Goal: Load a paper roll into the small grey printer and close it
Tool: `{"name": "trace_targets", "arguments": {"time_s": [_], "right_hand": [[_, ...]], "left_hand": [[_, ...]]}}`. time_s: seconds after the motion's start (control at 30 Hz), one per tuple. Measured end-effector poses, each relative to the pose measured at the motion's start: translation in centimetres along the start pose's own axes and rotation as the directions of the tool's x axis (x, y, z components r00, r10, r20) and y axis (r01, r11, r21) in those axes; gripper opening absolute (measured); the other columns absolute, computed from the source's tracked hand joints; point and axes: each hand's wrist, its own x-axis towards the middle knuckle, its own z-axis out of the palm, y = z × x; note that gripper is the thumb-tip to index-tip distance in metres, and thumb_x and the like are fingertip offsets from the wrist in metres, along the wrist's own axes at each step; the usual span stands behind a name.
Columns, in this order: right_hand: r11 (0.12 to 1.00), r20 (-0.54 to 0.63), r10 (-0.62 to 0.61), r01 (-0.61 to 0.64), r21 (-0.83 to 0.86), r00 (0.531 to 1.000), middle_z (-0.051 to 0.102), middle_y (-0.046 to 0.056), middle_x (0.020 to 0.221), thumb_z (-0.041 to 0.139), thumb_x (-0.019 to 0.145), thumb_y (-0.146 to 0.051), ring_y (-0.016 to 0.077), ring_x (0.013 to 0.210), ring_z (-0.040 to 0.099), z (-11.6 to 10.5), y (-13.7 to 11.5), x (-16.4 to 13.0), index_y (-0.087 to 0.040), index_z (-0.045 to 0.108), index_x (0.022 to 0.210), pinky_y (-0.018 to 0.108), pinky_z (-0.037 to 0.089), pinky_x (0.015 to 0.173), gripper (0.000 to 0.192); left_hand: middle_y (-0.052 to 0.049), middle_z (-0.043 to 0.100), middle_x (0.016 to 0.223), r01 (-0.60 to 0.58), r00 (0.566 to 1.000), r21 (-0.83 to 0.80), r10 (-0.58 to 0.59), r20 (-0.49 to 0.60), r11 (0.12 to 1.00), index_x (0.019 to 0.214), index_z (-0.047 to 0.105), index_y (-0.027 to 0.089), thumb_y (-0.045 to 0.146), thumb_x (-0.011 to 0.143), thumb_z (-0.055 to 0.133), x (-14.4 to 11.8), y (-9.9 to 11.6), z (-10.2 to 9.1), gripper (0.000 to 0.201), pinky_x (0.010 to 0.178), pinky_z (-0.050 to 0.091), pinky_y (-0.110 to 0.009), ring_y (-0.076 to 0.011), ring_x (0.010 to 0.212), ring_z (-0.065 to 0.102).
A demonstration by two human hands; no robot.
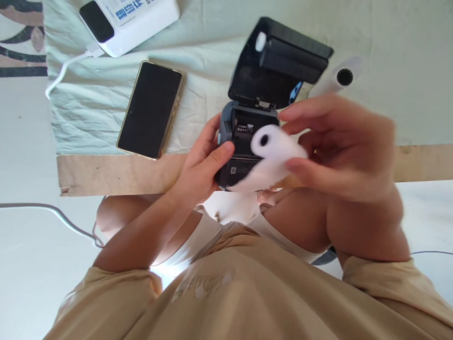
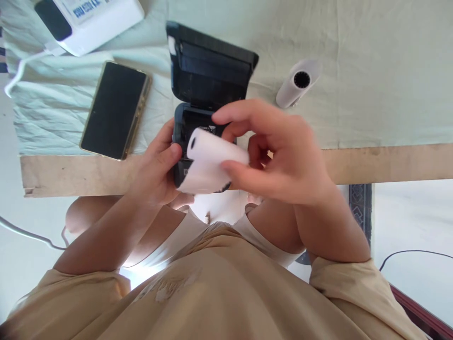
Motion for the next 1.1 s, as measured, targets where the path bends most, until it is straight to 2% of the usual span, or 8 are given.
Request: {"name": "trace_targets", "arguments": {"time_s": [0.13,0.27,0.4,0.57,0.8,0.9,1.0,1.1], "right_hand": [[0.954,-0.229,0.16,-0.091,0.286,0.96,0.072,0.009,0.096,0.074,0.078,-0.078,0.0311,0.082,0.072,-2.1,2.4,1.4,-0.033,0.078,0.099,0.038,0.039,0.042,0.049],[0.905,-0.257,0.356,-0.262,0.335,0.899,0.068,0.004,0.099,0.082,0.081,-0.06,0.0271,0.082,0.067,-2.3,5.8,1.9,-0.037,0.074,0.103,0.037,0.042,0.05,0.032],[0.986,-0.191,0.167,-0.163,0.036,0.967,0.06,0.0,0.082,0.08,0.088,-0.079,0.0202,0.062,0.055,-0.8,7.6,1.0,-0.034,0.065,0.1,0.04,0.048,0.054,0.049],[0.894,-0.09,-0.11,0.059,-0.443,0.99,0.064,0.003,0.088,0.079,0.097,-0.066,0.0221,0.082,0.062,-0.5,7.6,1.1,-0.029,0.067,0.097,0.045,0.058,0.078,0.039],[0.868,-0.094,-0.045,-0.007,-0.497,0.995,0.076,0.002,0.1,0.081,0.093,-0.05,0.0228,0.083,0.068,-0.5,7.5,1.2,-0.031,0.068,0.122,0.042,0.057,0.072,0.037],[0.869,-0.224,-0.156,0.026,-0.494,0.962,0.073,0.004,0.103,0.075,0.097,-0.048,0.0217,0.086,0.069,-1.4,6.4,1.0,-0.03,0.066,0.128,0.037,0.051,0.068,0.037],[0.853,-0.439,-0.276,0.008,-0.522,0.855,0.064,0.005,0.107,0.065,0.099,-0.033,0.02,0.089,0.064,-3.1,6.5,1.2,-0.03,0.068,0.119,0.038,0.047,0.072,0.021],[0.848,-0.443,-0.118,-0.142,-0.511,0.889,0.065,0.009,0.125,0.058,0.089,-0.012,0.0233,0.108,0.064,-4.3,8.3,1.6,-0.028,0.07,0.123,0.041,0.053,0.083,0.039]], "left_hand": [[0.001,0.082,0.097,-0.061,0.995,-0.019,0.06,-0.078,0.998,0.115,0.077,0.025,0.038,0.098,0.082,0.6,0.0,-0.2,0.022,0.079,0.065,-0.025,-0.0197,0.101,0.082],[0.0,0.081,0.099,-0.064,0.992,0.039,0.067,-0.103,0.997,0.115,0.073,0.023,0.043,0.097,0.08,0.7,0.1,-0.4,0.027,0.082,0.068,-0.027,-0.0221,0.108,0.083],[-0.002,0.082,0.106,-0.041,0.993,0.058,0.047,-0.108,0.997,0.119,0.071,0.024,0.042,0.094,0.08,0.5,0.0,-0.6,0.032,0.093,0.071,-0.034,-0.028,0.124,0.082],[-0.001,0.084,0.106,-0.054,0.997,-0.003,0.054,-0.055,0.999,0.121,0.071,0.025,0.04,0.096,0.081,0.6,-0.1,-0.6,0.031,0.098,0.072,-0.038,-0.0302,0.13,0.081],[0.001,0.082,0.096,-0.061,0.996,-0.056,0.057,-0.069,0.997,0.113,0.073,0.024,0.04,0.091,0.089,0.8,0.0,-0.5,0.032,0.075,0.07,-0.026,-0.0244,0.109,0.086],[0.0,0.084,0.105,-0.058,0.997,-0.044,0.055,-0.054,0.997,0.116,0.074,0.024,0.043,0.092,0.088,0.8,0.0,-0.5,0.033,0.081,0.072,-0.029,-0.0277,0.117,0.085],[-0.003,0.084,0.12,-0.054,0.998,-0.03,0.053,-0.047,0.998,0.12,0.074,0.024,0.046,0.093,0.086,0.7,-0.1,-0.6,0.037,0.093,0.074,-0.037,-0.0344,0.134,0.08],[-0.005,0.083,0.13,-0.065,0.996,-0.018,0.064,-0.058,0.998,0.122,0.075,0.023,0.045,0.093,0.087,0.6,-0.2,-0.6,0.039,0.101,0.074,-0.043,-0.0383,0.145,0.074]]}}
